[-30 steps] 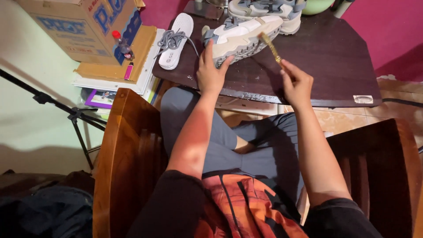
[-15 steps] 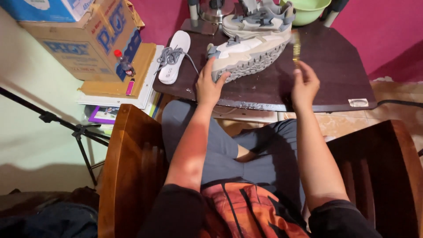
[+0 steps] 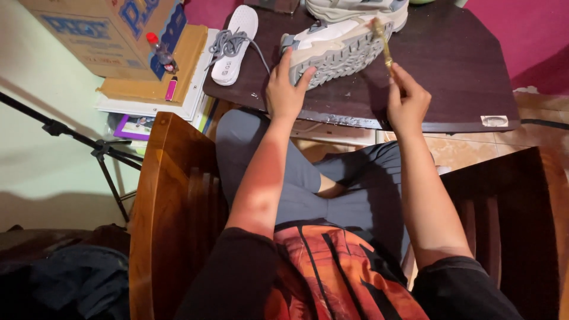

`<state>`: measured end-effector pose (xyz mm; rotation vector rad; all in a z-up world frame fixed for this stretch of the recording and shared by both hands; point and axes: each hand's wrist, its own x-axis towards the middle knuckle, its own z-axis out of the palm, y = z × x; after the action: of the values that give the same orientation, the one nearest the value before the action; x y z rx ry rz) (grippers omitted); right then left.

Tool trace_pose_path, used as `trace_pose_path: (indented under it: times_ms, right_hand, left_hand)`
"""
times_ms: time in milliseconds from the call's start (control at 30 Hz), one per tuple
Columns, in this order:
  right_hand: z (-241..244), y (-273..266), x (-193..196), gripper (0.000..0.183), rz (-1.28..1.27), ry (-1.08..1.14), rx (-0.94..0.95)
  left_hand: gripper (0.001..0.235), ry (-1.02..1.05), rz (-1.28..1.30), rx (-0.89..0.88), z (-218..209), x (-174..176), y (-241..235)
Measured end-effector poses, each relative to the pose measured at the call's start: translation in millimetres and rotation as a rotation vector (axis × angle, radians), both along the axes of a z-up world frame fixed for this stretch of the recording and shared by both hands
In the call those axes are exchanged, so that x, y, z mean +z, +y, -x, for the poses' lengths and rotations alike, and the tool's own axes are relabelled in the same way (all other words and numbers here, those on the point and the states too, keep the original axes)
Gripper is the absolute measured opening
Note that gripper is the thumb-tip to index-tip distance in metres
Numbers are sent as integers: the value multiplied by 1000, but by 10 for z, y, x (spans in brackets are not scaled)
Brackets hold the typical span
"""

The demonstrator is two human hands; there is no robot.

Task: The person scrubs a white and grey sneaker with a toothbrush, focusing on the upper fabric and the sole. They hold the shoe in their left hand and use the brush in their right hand to clean various parts of the shoe while sitting on a chair.

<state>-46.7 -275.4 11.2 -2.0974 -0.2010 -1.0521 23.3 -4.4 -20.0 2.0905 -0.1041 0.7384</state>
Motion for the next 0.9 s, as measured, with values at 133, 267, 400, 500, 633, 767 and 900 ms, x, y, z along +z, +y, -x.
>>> trace_pose_path:
  times_ms: [133,267,400,500,633,767,900]
  right_hand:
    - [66,22,14,26,344,-27,203]
    - [84,62,47,24,82,42,4]
    - [93,25,4,30,215,47,164]
    - [56,41,35,24,27,89,-20]
    - [-60,-51,-32,27,-98,52,-152]
    - [10,-31,5,26,-64,42,2]
    - [-83,-87,8,30,-120,142,-174]
  left_hand:
    - [71,63,-2,-15,55,69,18]
    - [70,56,27,-35,106,120,25]
    - [71,73,2,-28,93,120,18]
    - [71,87,-12,-3,111,146,9]
    - [70,41,-38,11,93,130,-1]
    - [71,68,-40,37,102,153,-23]
    - [70,70,-32,32,87,147,-15]
